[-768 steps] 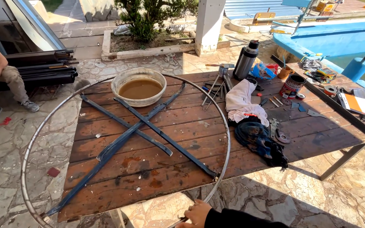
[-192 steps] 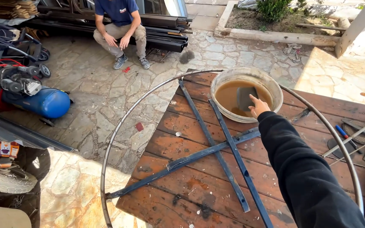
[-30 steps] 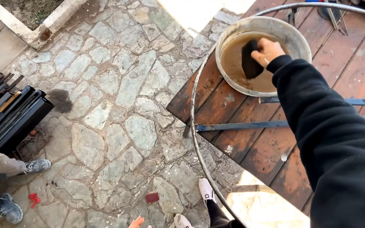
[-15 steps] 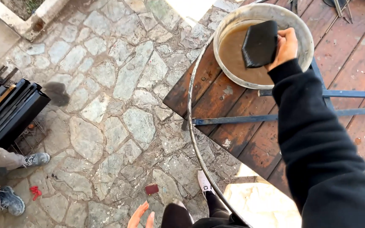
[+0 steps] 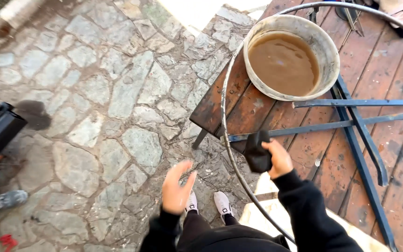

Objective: Wet-sanding a circular metal frame using a sanding block and a bucket of water on a workbench.

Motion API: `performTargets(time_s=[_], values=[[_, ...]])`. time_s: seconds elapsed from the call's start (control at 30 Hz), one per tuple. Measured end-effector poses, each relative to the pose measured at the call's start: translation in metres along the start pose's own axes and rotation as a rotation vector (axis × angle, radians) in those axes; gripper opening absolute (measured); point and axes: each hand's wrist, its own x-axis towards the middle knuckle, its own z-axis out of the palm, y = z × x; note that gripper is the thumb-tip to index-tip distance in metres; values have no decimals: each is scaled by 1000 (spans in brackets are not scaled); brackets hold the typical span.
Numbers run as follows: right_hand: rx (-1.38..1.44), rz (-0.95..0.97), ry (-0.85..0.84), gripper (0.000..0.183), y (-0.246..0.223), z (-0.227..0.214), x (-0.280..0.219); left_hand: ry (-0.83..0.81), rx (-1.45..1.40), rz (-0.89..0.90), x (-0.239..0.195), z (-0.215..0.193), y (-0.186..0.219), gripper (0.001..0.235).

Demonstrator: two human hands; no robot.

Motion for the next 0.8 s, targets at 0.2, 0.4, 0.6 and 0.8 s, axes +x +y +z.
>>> performTargets(time_s=[0.2,0.4,0.6,0.8], values=[[-395,-103,355,39,60,31,-30,117,27,366,155,92,-10,34],[-713,40,164,29,49,50,-50,-115,334,393,187,172,-18,92],[-883,99,255,45,27,97,-67,-58,256,388,172,189,-32,66],[-997,161,319,54,18,83,-56,-102,307,392,180,182,-24,67]])
